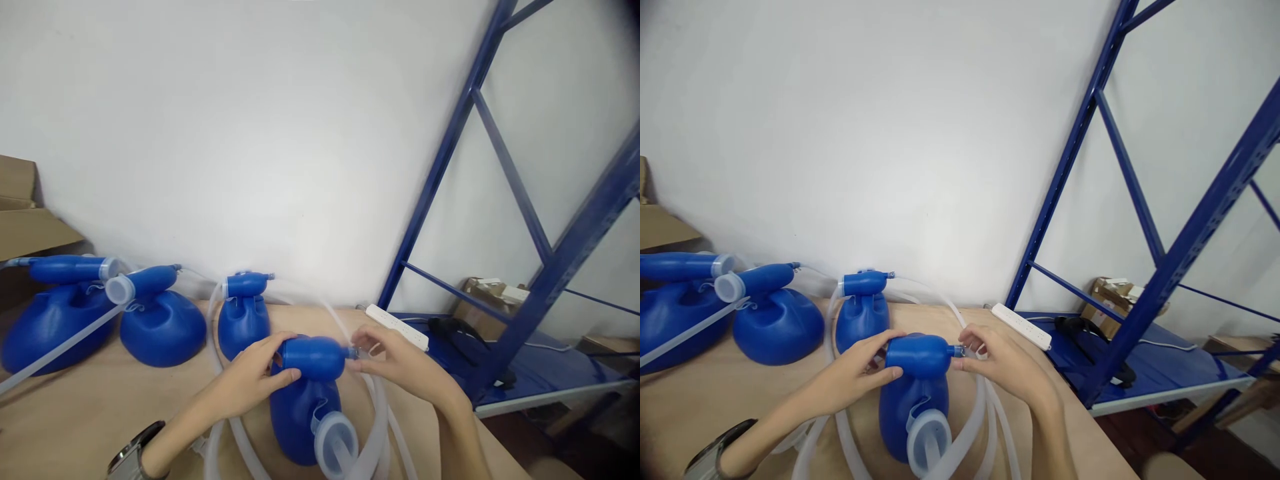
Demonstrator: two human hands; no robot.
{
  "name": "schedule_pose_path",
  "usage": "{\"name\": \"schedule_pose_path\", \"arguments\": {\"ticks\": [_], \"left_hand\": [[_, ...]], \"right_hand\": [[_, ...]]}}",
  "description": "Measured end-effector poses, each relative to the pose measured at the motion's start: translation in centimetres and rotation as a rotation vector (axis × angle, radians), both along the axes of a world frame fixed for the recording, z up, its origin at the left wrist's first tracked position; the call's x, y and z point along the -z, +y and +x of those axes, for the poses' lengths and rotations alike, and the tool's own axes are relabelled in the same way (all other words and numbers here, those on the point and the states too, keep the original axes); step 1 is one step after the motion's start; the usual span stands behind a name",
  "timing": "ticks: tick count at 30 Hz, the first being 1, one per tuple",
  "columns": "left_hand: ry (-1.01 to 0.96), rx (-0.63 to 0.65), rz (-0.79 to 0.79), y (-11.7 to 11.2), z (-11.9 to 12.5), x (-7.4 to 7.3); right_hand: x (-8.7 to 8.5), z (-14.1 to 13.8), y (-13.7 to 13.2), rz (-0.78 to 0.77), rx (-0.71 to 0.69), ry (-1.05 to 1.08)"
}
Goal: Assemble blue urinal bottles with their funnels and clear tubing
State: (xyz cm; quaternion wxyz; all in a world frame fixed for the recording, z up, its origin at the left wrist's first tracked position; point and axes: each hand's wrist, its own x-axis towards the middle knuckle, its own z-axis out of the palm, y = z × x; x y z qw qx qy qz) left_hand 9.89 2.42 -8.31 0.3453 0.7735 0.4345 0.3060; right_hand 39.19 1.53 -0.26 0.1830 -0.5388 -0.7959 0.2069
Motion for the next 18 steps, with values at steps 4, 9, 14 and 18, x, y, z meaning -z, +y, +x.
{"name": "schedule_pose_path", "arguments": {"ticks": [4,9,14,18], "left_hand": [[0.035,-0.012,-0.018,-0.1,-0.4,-0.6],[0.088,-0.047,-0.007,-0.3,-0.7,-1.8],[0.028,-0.053,-0.034,-0.4,-0.5,-2.2],[0.01,-0.074,-0.052,-0.7,-0.1,-2.0]], "right_hand": [[0.2,0.6,0.4,0.174,-0.062,-0.063],[0.3,-0.1,0.7,0.259,-0.122,-0.067],[0.7,0.1,1.3,0.232,-0.153,-0.008],[1.6,1.4,2.4,0.231,-0.102,-0.001]]}}
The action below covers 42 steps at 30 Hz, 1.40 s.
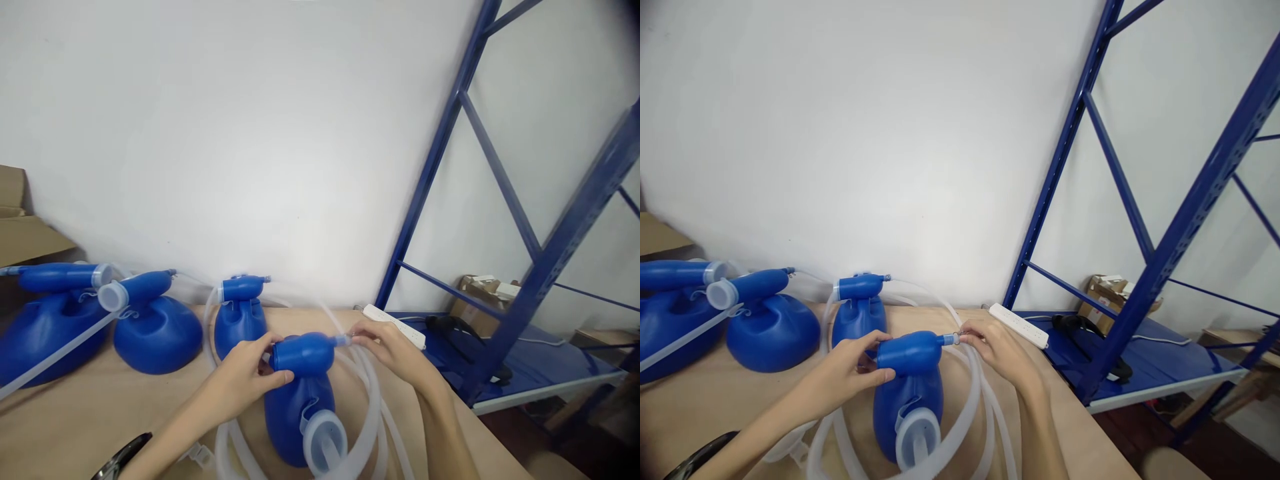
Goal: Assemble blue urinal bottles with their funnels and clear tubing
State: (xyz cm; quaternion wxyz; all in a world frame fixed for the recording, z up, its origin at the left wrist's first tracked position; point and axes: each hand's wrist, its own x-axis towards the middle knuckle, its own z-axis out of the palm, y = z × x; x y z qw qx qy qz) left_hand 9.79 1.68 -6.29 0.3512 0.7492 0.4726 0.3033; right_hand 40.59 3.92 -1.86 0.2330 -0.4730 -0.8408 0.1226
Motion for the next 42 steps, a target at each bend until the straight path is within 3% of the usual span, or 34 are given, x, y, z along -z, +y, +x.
{"name": "schedule_pose_path", "arguments": {"ticks": [5,11,15,22,32,42], "left_hand": [[0.048,-0.018,0.006,-0.2,0.1,0.4],[0.017,-0.007,0.072,-0.2,0.6,1.0],[0.035,-0.038,0.076,-0.1,0.9,1.4],[0.023,-0.038,0.106,0.7,0.6,1.7],[0.035,-0.057,0.126,1.7,0.0,1.3],[-0.022,-0.061,0.183,2.2,0.7,1.9]], "right_hand": [[0.0,0.6,-0.3,-0.099,0.066,0.004],[-0.4,-2.8,-2.0,-0.151,-0.013,0.019],[0.9,-4.4,-1.5,-0.158,-0.04,0.036],[2.0,-4.5,-0.6,-0.193,-0.007,0.066],[5.8,-4.9,2.0,-0.072,-0.047,0.334],[8.3,-4.6,3.7,0.064,-0.011,0.483]]}}
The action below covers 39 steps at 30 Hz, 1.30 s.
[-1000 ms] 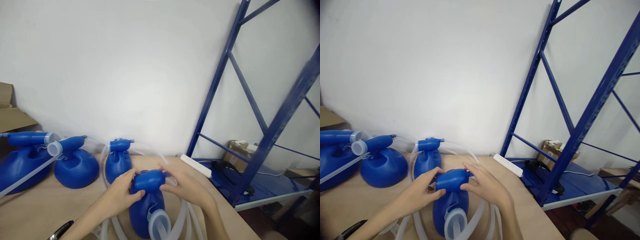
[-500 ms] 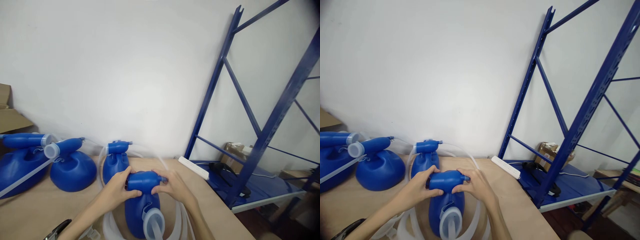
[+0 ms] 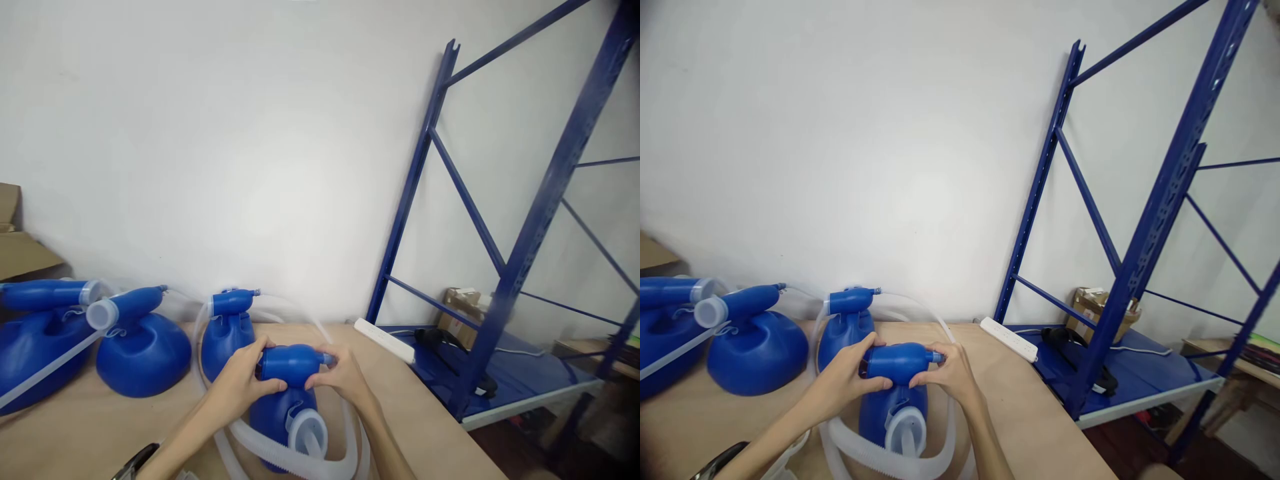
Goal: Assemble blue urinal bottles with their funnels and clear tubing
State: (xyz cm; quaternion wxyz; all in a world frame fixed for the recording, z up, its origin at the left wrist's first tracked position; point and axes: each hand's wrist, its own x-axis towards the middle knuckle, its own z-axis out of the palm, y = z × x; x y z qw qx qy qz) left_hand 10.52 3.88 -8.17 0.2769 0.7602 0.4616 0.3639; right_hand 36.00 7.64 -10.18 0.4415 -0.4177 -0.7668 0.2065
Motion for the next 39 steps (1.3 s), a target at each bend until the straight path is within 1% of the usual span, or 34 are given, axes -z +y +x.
{"name": "schedule_pose_path", "arguments": {"ticks": [6,12,14,20,24,26,29,31,33,35,37,39], "left_hand": [[-0.024,0.009,0.013,0.0,0.2,0.2],[-0.025,-0.01,0.052,0.1,0.4,0.9],[-0.026,-0.007,0.067,0.1,0.5,1.0],[-0.008,-0.063,0.059,-0.2,1.2,0.9],[0.02,-0.061,0.082,-0.2,1.3,1.0],[0.058,-0.065,0.092,-0.1,1.0,1.0],[0.169,-0.046,0.09,-0.2,0.3,0.5],[0.267,-0.043,0.063,-0.5,0.0,-0.2],[0.363,-0.071,0.032,-0.7,-0.1,-1.2],[0.461,-0.096,0.034,-0.9,0.2,-2.1],[0.544,-0.066,0.083,-0.8,0.9,-2.8],[0.588,0.003,0.151,-0.5,1.7,-3.1]], "right_hand": [[0.1,0.2,0.3,0.064,0.018,-0.012],[0.6,0.4,0.6,0.076,0.033,-0.02],[1.0,0.5,0.8,0.072,0.043,-0.011],[2.2,0.6,1.7,0.034,0.072,0.04],[2.3,0.6,1.8,0.002,0.072,0.043],[1.8,0.6,1.5,-0.025,0.049,0.023],[0.4,0.8,0.8,-0.08,-0.014,-0.047],[-0.9,1.2,0.2,-0.12,-0.064,-0.1],[-2.2,1.6,-0.6,-0.165,-0.119,-0.143],[-3.1,2.0,-1.2,-0.21,-0.175,-0.172],[-3.6,2.3,-1.5,-0.249,-0.225,-0.185],[-3.5,2.5,-1.5,-0.272,-0.252,-0.173]]}}
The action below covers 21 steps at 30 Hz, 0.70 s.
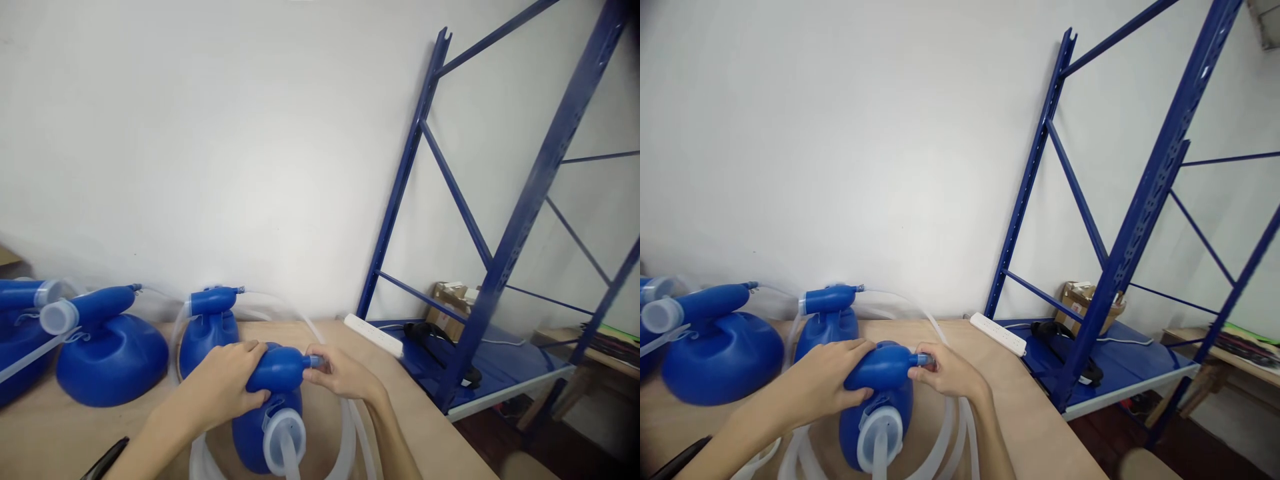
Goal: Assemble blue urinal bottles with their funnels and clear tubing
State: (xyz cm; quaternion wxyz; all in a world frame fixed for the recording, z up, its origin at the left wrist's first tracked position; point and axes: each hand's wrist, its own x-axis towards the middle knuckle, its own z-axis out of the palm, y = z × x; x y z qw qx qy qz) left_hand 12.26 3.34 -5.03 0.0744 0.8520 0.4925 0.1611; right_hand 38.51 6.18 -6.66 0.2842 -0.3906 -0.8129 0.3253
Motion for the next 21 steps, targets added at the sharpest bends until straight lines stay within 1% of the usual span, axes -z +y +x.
{"name": "schedule_pose_path", "arguments": {"ticks": [2,5,8,11,18,21], "left_hand": [[0.028,0.039,0.032,0.4,0.9,0.1],[0.05,0.027,0.072,1.0,1.8,0.8],[0.027,0.041,0.086,1.7,1.6,1.5],[0.014,0.038,0.095,2.1,1.1,1.7],[-0.01,-0.052,0.113,1.9,1.2,1.5],[-0.051,-0.098,0.119,1.9,1.4,1.7]], "right_hand": [[0.5,0.0,0.3,-0.016,0.002,0.028],[1.5,-0.3,0.8,-0.028,0.034,0.079],[2.5,-0.7,1.0,-0.028,0.07,0.136],[3.2,-1.1,1.1,-0.02,0.102,0.192],[4.2,-1.9,1.2,0.026,0.192,0.294],[4.5,-2.0,1.8,0.082,0.277,0.32]]}}
